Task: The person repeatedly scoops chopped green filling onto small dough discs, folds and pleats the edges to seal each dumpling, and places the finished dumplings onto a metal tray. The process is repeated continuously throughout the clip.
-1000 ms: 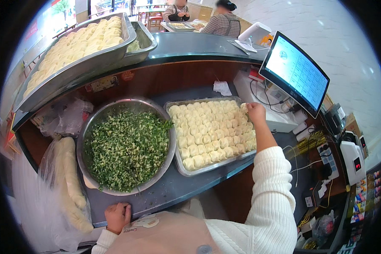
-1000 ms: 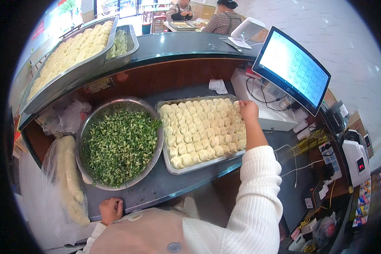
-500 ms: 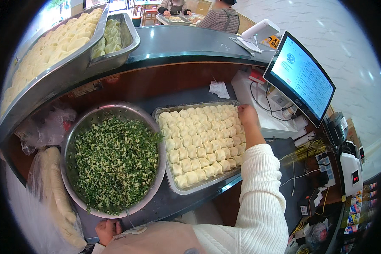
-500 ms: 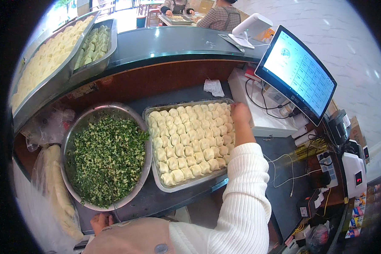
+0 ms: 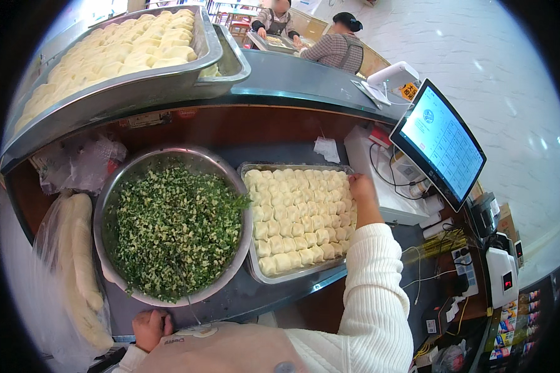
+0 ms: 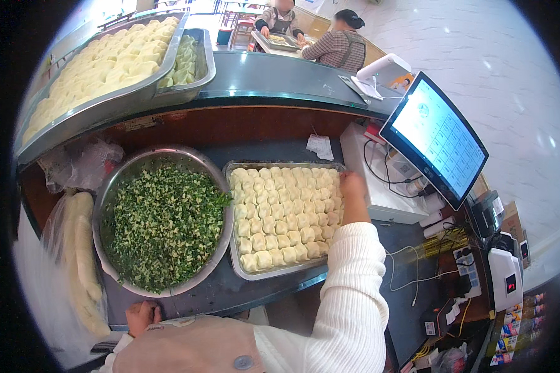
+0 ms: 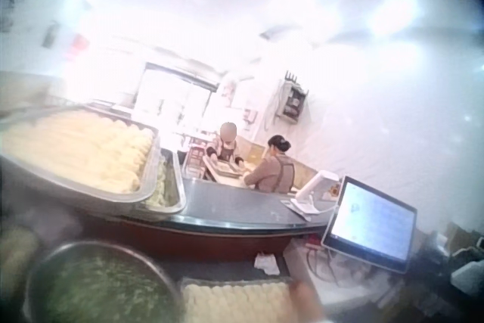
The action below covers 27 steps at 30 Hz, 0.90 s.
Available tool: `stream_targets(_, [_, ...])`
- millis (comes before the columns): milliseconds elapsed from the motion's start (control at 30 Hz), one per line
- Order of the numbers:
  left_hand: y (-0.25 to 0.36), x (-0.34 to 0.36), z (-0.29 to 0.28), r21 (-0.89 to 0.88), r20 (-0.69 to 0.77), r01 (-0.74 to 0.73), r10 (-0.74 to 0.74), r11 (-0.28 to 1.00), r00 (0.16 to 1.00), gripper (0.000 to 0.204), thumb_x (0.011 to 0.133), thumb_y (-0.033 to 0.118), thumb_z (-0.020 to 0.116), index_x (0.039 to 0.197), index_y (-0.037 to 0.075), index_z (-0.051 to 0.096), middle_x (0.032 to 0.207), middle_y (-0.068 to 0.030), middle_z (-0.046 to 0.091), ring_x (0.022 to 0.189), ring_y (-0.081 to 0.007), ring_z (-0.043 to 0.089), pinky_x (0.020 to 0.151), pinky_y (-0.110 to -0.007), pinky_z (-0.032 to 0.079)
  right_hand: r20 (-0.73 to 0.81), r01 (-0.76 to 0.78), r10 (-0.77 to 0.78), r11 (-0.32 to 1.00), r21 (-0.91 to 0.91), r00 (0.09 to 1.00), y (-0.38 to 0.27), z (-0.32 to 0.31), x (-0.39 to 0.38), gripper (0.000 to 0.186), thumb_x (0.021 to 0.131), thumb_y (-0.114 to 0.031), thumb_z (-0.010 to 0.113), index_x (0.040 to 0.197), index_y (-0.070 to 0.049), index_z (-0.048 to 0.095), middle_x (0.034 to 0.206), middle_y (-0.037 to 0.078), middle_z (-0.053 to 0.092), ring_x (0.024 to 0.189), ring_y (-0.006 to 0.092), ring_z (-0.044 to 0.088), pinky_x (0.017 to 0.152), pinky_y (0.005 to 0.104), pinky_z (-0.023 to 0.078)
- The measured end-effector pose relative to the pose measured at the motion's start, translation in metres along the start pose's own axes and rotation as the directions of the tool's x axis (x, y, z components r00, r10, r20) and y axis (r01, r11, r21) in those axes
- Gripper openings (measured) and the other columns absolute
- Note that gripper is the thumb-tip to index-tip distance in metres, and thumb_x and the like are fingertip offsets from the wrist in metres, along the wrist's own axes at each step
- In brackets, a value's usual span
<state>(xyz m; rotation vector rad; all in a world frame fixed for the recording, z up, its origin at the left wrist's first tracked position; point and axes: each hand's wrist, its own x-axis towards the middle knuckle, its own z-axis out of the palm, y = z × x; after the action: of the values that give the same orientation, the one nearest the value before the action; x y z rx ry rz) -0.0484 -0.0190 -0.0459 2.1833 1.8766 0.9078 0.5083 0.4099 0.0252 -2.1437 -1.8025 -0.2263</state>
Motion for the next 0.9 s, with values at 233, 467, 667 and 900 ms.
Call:
stream_targets(233, [0.007,0.007,-0.005,0.008,-0.021,-0.027,0.027,1.000,0.999,0.012,0.078,0.012,0.067,0.083,0.008,0.057,0.061,-0.0111,0.057,0.054,-0.0328,0.057,0.051,-0.043,0.045,-0.381,-0.006,0.140,0.944,0.331,0.914,0.008,-0.084,-0.012,0.031,0.095,-0.030,0.052,0.097,-0.004,0.070,0.085,0.015,0.071,0.080,0.0287,0.068,0.072,0.0387,0.051])
stream_targets(467, [0.013,0.010,-0.006,-0.011,-0.054,-0.050,0.049,0.999,0.997,0.010,0.080,0.014,0.067,0.082,0.009,0.059,0.064,-0.0109,0.059,0.057,-0.0325,0.059,0.053,-0.044,0.046,-0.254,0.195,-0.022,0.706,0.681,0.967,-0.045,-0.179,-0.109,0.023,0.096,-0.020,0.060,0.105,0.000,0.066,0.087,0.001,0.065,0.082,0.0080,0.058,0.074,0.0236,0.046])
stream_targets(667, [0.013,0.003,-0.013,-0.046,-0.028,-0.075,0.073,0.996,0.997,0.010,0.078,0.014,0.068,0.081,0.009,0.060,0.070,-0.0090,0.061,0.065,-0.0303,0.061,0.062,-0.042,0.049,0.018,0.286,-0.402,0.683,0.672,0.916,-0.141,-0.192,-0.188,0.019,0.091,-0.019,0.066,0.099,-0.002,0.068,0.087,0.003,0.067,0.083,0.0132,0.060,0.075,0.0272,0.047])
stream_targets(900, [0.007,-0.002,-0.012,-0.065,-0.081,-0.157,0.152,0.986,0.985,0.011,0.077,0.014,0.068,0.080,0.008,0.059,0.073,-0.0083,0.059,0.068,-0.0291,0.059,0.065,-0.041,0.047,0.036,0.588,-0.671,0.674,0.447,0.741,-0.218,-0.155,-0.195,0.009,0.083,-0.014,0.068,0.087,-0.006,0.069,0.083,0.012,0.065,0.087,0.0300,0.059,0.078,0.0388,0.047])
